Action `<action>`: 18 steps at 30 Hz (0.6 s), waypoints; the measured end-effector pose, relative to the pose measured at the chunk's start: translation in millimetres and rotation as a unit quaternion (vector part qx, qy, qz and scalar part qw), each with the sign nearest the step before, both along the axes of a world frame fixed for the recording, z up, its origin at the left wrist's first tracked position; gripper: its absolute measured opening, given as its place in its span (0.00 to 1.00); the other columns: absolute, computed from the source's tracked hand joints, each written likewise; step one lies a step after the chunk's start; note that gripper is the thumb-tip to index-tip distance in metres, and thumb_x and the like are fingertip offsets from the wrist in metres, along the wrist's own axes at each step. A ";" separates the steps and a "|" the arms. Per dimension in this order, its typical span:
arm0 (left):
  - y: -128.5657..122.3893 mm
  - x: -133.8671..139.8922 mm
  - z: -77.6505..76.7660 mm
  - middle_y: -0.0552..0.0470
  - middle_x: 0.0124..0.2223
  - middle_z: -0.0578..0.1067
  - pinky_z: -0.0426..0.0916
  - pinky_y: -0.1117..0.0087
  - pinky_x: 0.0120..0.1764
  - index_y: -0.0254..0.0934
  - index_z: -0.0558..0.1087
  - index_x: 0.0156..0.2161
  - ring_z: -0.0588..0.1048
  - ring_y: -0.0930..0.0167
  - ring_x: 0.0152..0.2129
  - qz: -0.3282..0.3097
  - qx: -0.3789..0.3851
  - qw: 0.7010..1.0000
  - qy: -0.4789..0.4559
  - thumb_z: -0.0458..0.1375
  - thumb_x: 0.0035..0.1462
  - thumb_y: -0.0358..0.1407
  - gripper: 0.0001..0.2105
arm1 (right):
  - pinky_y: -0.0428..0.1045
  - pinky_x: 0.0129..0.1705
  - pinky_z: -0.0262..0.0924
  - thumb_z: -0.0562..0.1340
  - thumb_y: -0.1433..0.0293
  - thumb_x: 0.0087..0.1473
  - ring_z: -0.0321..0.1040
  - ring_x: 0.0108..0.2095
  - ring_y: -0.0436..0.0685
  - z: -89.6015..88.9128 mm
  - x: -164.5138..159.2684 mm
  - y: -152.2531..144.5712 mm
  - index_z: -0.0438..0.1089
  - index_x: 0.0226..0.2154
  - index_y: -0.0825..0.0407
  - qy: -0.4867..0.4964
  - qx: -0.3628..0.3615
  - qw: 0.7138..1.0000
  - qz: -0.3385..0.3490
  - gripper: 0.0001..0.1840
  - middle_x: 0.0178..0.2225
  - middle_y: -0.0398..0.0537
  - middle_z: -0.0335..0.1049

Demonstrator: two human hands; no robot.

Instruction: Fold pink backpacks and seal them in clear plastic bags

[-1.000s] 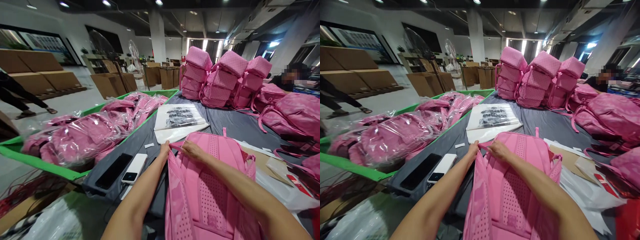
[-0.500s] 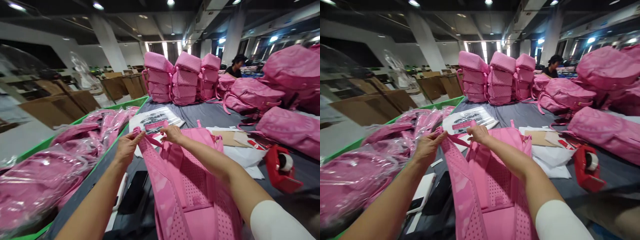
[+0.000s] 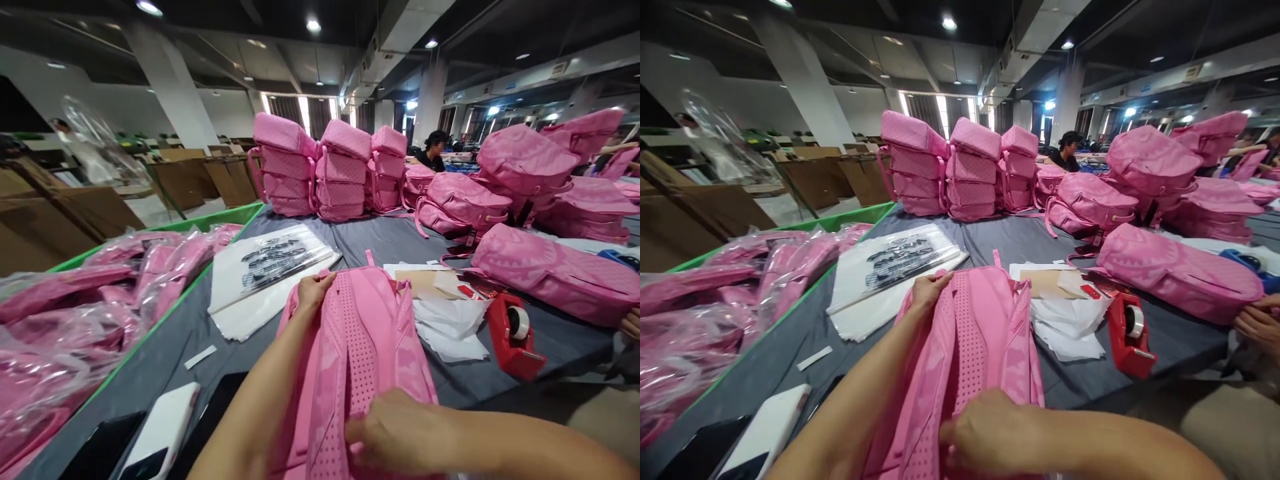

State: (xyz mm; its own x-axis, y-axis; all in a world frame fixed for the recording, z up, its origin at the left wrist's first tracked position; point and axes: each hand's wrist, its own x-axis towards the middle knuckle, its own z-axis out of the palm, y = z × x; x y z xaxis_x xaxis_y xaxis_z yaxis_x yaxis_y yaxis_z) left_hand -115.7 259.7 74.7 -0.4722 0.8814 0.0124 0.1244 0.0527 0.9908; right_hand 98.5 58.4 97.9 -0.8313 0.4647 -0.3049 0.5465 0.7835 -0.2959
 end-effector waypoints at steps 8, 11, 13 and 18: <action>6.2 -17.4 10.8 0.37 0.40 0.81 0.67 0.61 0.40 0.37 0.76 0.35 0.78 0.49 0.44 -0.061 -0.094 0.924 0.366 0.65 0.50 0.52 0.19 | 0.45 0.29 0.58 0.54 0.60 0.66 0.69 0.24 0.52 -9.4 91.7 142.2 0.74 0.34 0.53 0.278 0.023 0.858 -0.431 0.19 0.25 0.46 0.74; -2.6 -8.3 17.3 0.29 0.58 0.74 0.66 0.52 0.52 0.32 0.72 0.54 0.71 0.47 0.55 -0.080 0.000 0.815 0.574 0.58 0.60 0.52 0.26 | 0.45 0.26 0.57 0.56 0.56 0.64 0.65 0.19 0.51 -16.2 93.5 200.5 0.71 0.36 0.52 0.263 0.013 0.784 -0.563 0.18 0.21 0.41 0.68; -6.6 9.6 14.0 0.32 0.62 0.70 0.61 0.48 0.59 0.34 0.71 0.57 0.66 0.49 0.60 -0.117 0.094 0.782 0.605 0.57 0.64 0.48 0.24 | 0.45 0.26 0.57 0.57 0.54 0.62 0.65 0.19 0.52 -14.6 81.6 220.5 0.70 0.32 0.53 0.269 0.009 0.774 -0.573 0.19 0.19 0.41 0.66; 4.1 74.8 -5.6 0.41 0.52 0.77 0.63 0.50 0.59 0.39 0.76 0.49 0.70 0.55 0.53 -0.384 0.193 0.839 0.333 0.61 0.59 0.38 0.14 | 0.46 0.35 0.61 0.53 0.56 0.61 0.69 0.31 0.53 7.6 46.5 213.0 0.66 0.30 0.51 0.338 0.113 0.767 -0.533 0.18 0.28 0.44 0.70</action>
